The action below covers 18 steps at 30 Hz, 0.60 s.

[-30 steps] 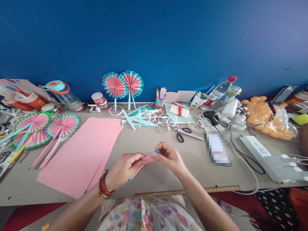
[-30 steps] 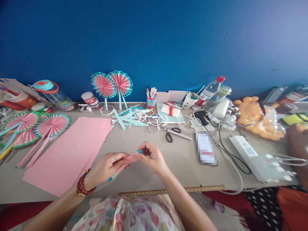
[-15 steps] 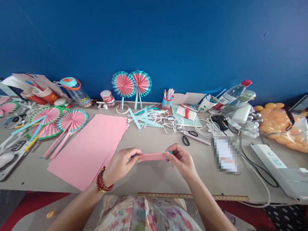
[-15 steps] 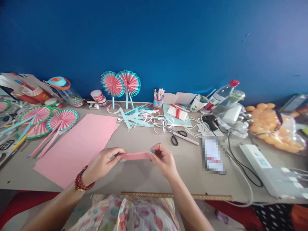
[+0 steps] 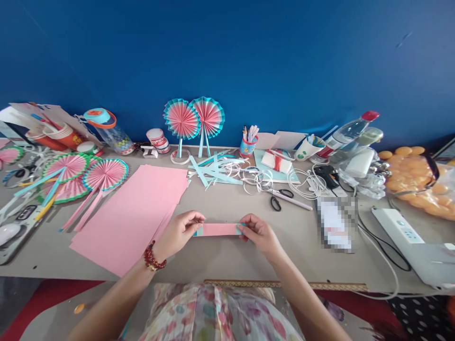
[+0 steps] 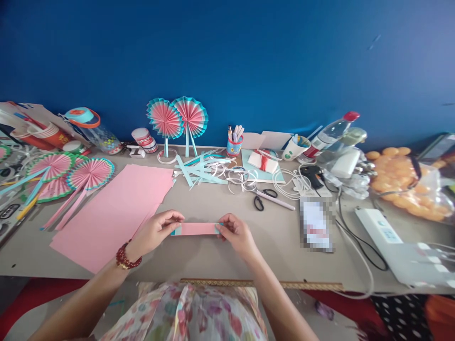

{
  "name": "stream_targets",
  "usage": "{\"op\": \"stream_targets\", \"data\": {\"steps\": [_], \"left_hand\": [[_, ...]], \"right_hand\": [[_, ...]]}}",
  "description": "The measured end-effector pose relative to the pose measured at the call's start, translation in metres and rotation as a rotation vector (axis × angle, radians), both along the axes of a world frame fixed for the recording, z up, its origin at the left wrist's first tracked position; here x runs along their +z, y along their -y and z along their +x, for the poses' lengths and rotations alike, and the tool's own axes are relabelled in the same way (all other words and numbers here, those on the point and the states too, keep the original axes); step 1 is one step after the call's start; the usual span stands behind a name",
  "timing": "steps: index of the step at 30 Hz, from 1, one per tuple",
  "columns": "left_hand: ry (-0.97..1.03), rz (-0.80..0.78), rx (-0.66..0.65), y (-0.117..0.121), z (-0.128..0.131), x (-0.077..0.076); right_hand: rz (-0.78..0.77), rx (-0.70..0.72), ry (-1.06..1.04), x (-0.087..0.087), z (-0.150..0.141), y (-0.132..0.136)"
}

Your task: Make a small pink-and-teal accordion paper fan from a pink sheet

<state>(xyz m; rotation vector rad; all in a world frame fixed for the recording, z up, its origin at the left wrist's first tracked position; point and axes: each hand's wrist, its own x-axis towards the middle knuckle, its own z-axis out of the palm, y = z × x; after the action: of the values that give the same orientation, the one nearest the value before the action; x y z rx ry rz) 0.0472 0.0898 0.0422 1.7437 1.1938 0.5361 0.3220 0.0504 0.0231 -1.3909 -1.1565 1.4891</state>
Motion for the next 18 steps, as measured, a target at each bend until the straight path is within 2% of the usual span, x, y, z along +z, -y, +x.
{"op": "stream_targets", "data": {"steps": [2,5,8,10,13,15,18], "left_hand": [[-0.119,0.148,0.002,0.002,0.000,-0.001],[-0.301,0.506,0.007,0.009,0.007,0.001],[-0.423,0.771,-0.130,0.019,0.017,0.001],[-0.472,0.832,-0.231,0.022,0.023,-0.003],[-0.530,0.814,-0.311,0.022,0.027,-0.014],[-0.537,0.788,-0.352,0.019,0.027,-0.021],[-0.509,0.778,-0.356,0.016,0.025,-0.027]], "right_hand": [[0.006,-0.015,0.052,-0.005,-0.003,0.000],[-0.028,-0.040,0.034,-0.006,-0.007,-0.001],[-0.068,-0.042,0.010,-0.004,-0.010,-0.003],[-0.079,-0.031,0.037,-0.004,-0.011,-0.004],[-0.055,0.025,0.139,-0.006,-0.011,-0.006],[0.031,0.090,0.335,-0.005,-0.010,-0.005],[0.294,0.122,0.791,0.000,-0.009,-0.003]]}}
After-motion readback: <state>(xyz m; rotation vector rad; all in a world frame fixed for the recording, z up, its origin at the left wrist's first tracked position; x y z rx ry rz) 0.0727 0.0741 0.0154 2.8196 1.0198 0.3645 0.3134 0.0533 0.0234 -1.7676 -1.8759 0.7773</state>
